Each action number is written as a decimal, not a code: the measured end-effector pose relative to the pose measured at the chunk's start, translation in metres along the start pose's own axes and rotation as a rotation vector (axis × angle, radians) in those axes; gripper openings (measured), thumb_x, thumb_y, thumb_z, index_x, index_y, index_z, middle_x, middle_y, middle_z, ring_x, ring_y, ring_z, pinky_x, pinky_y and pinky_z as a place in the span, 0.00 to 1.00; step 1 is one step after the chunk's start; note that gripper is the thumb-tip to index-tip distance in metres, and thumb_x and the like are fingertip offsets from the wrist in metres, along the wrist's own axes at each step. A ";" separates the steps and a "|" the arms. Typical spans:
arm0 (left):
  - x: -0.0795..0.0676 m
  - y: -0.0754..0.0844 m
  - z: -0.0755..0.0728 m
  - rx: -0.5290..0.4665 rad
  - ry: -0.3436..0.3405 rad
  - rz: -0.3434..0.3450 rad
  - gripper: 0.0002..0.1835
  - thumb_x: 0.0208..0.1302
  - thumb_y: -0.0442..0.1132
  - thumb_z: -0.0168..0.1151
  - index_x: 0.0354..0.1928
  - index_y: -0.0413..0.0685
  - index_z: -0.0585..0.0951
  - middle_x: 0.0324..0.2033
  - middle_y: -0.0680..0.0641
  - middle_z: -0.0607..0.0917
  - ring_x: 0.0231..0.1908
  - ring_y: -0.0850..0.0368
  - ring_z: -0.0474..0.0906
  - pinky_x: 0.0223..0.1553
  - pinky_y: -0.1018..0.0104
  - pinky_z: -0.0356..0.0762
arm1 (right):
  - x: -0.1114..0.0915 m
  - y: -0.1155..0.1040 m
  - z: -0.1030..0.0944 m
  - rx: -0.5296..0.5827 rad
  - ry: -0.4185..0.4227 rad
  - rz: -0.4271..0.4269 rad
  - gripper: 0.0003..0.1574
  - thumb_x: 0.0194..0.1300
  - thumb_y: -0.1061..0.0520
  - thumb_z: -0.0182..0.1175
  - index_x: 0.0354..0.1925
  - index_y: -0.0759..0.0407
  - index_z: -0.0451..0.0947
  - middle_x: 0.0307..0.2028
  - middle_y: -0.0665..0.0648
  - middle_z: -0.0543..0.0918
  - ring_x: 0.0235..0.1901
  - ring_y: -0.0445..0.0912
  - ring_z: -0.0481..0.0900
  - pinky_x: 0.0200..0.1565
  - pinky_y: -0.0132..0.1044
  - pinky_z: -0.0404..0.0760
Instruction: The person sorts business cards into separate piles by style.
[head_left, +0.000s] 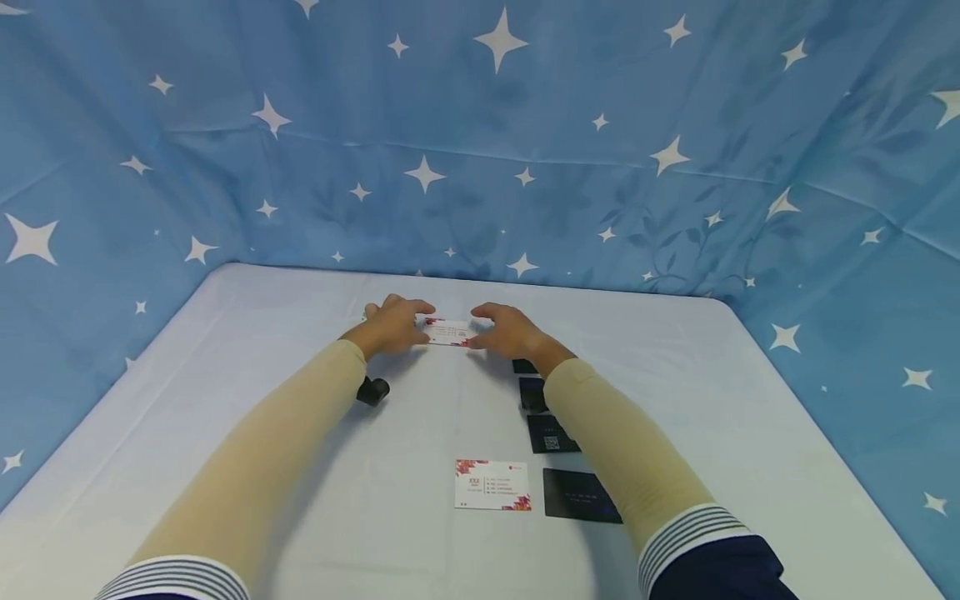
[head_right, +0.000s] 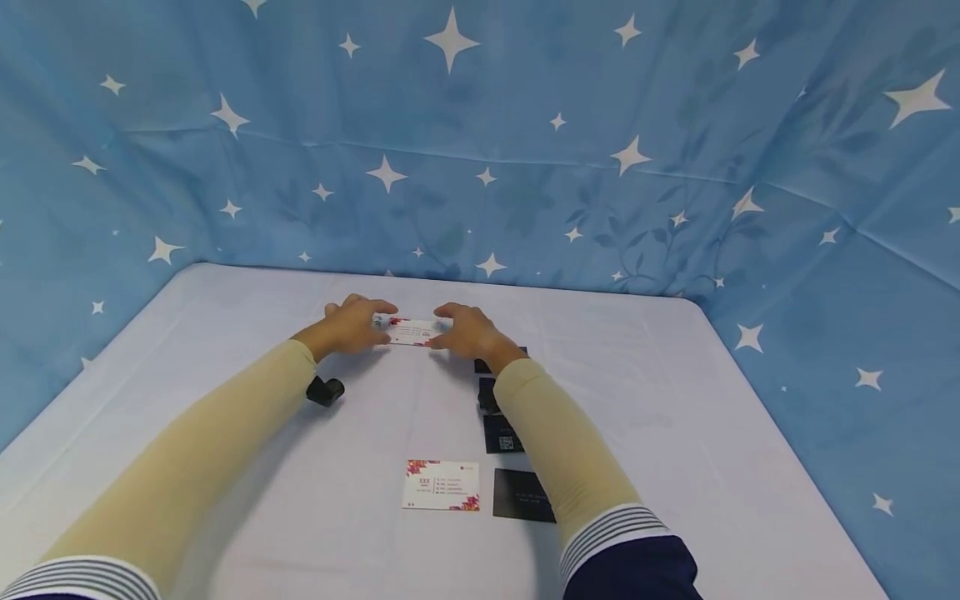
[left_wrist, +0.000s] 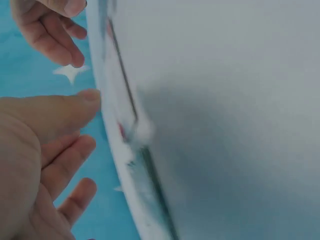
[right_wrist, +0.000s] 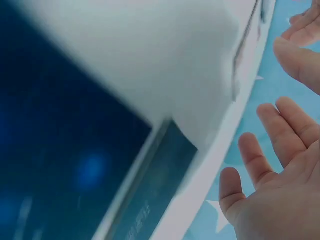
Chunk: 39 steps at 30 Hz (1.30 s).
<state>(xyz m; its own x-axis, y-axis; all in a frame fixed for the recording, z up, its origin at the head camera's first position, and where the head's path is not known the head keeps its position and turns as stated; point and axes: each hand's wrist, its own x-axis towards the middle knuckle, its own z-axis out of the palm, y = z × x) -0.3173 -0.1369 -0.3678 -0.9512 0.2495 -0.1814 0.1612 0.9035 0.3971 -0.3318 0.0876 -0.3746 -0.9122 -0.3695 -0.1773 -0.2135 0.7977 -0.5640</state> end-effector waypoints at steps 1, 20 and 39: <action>-0.004 0.002 0.000 -0.013 0.011 0.012 0.31 0.67 0.47 0.65 0.72 0.57 0.71 0.55 0.46 0.79 0.62 0.46 0.59 0.53 0.44 0.51 | -0.004 0.000 -0.002 0.011 -0.005 -0.006 0.40 0.65 0.48 0.67 0.72 0.52 0.68 0.72 0.56 0.67 0.70 0.55 0.62 0.67 0.57 0.59; -0.110 0.039 0.051 -0.342 -0.050 0.206 0.30 0.57 0.50 0.76 0.61 0.53 0.81 0.56 0.57 0.81 0.64 0.50 0.68 0.63 0.36 0.54 | -0.139 0.017 0.009 0.023 -0.184 -0.175 0.41 0.56 0.49 0.76 0.66 0.51 0.75 0.63 0.51 0.77 0.65 0.52 0.70 0.64 0.56 0.67; -0.149 0.067 0.084 -0.197 -0.112 0.334 0.32 0.44 0.41 0.82 0.55 0.50 0.82 0.49 0.55 0.82 0.52 0.54 0.71 0.47 0.51 0.59 | -0.191 0.021 0.028 -0.195 -0.192 -0.239 0.43 0.50 0.41 0.78 0.63 0.48 0.77 0.54 0.52 0.79 0.53 0.51 0.72 0.54 0.56 0.71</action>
<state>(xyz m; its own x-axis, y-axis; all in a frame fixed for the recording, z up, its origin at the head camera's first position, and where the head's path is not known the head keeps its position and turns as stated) -0.1424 -0.0841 -0.3893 -0.8185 0.5646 -0.1060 0.3929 0.6849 0.6136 -0.1519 0.1619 -0.3757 -0.7504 -0.6241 -0.2176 -0.4919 0.7473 -0.4467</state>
